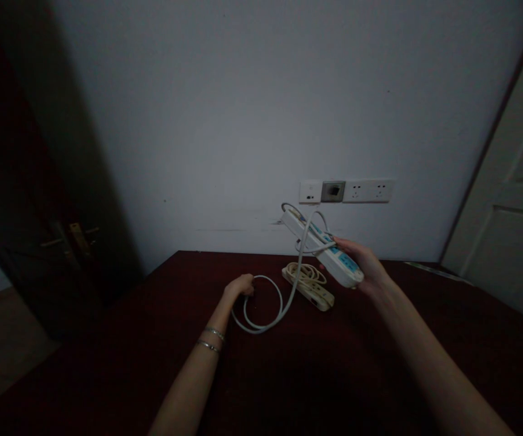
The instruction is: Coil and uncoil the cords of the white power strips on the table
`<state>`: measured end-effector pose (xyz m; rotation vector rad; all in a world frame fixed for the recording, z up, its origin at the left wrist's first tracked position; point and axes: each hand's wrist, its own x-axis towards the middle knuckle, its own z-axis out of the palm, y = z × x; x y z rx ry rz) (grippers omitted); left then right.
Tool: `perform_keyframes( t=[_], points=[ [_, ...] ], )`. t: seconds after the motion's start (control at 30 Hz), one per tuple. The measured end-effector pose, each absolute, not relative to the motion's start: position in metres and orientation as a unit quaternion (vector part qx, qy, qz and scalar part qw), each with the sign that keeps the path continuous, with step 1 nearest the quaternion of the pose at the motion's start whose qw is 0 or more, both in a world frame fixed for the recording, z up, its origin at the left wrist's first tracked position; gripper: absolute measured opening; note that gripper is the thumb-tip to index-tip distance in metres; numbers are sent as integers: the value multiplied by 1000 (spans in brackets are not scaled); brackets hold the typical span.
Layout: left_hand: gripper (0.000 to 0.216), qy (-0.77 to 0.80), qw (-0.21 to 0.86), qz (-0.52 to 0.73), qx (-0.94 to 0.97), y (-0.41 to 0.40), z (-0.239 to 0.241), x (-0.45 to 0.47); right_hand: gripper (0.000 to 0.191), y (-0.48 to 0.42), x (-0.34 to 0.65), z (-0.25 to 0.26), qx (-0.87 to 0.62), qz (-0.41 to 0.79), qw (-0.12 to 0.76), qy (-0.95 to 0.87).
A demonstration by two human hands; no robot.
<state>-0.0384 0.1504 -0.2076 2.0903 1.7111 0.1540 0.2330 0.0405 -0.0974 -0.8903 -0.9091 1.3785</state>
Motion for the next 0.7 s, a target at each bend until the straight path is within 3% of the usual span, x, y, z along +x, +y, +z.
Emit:
perform_keyframes(
  t=[0.13,0.23,0.27,0.33,0.43,0.53,0.6,0.7],
  points=[
    [36,637,176,86,746,140,-185,-32,25,42,234,-99,-371,599,587,-399],
    [39,607,163,144,765,119,-149,-22,23,41,233,-98,-375,603,570,-413],
    [37,562,187,163,789,110,-136,-17,23,41,233,-98,-376,601,568,-419],
    [42,365,353,197,839,89,-115,-6,23,40,232,-98,-377,589,574,-426],
    [47,149,552,139,809,69,-104,8,24,40,230,-99,-375,570,590,-432],
    [34,116,643,113,748,73,-117,8,25,42,234,-103,-351,564,620,-417],
    [37,136,684,114,708,88,-132,-1,26,42,239,-106,-323,576,627,-414],
    [34,177,701,121,680,111,-153,-18,32,37,245,-110,-269,632,555,-469]
  ],
)
